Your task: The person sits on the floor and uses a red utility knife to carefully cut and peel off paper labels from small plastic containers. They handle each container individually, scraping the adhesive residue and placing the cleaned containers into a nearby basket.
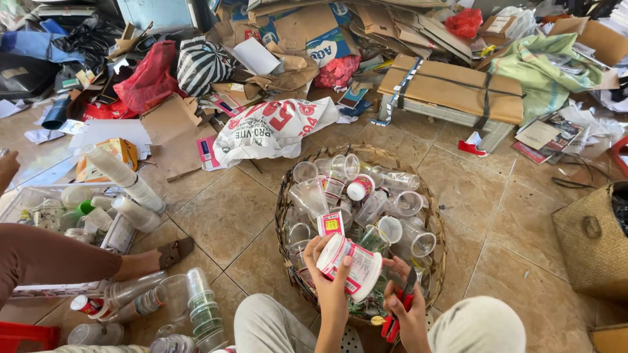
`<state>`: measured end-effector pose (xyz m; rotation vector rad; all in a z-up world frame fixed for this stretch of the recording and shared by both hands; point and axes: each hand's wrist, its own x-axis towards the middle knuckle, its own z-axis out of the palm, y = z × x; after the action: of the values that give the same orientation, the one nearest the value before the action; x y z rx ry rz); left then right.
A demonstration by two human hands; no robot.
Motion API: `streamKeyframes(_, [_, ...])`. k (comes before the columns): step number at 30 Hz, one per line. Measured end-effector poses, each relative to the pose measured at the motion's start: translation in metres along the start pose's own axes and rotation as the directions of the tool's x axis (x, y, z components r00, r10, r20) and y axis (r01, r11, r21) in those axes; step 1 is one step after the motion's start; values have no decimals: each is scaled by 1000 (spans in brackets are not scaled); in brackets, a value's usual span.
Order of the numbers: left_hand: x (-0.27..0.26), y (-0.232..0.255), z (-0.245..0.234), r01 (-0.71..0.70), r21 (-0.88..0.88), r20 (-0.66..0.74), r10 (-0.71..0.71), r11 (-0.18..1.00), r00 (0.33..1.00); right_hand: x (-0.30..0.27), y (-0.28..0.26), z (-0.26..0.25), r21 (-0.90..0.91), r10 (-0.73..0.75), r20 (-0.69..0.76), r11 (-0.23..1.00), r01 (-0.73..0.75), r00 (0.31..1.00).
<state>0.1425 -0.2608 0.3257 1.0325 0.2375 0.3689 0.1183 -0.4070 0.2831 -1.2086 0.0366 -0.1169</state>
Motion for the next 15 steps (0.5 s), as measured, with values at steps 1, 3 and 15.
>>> streamKeyframes(1, [-2, 0, 2, 3, -1, 1, -3, 1000, 1000, -2, -2, 2, -2, 0, -3, 1000, 0, 1000])
streamKeyframes(3, [-7, -1, 5, -141, -53, 65, 144, 989, 987, -7, -3, 7, -153, -92, 35, 984, 96, 995])
streamKeyframes(15, [-28, 5, 13, -195, -89, 50, 200, 977, 978, -13, 6, -2, -99, -95, 125, 989, 108, 988])
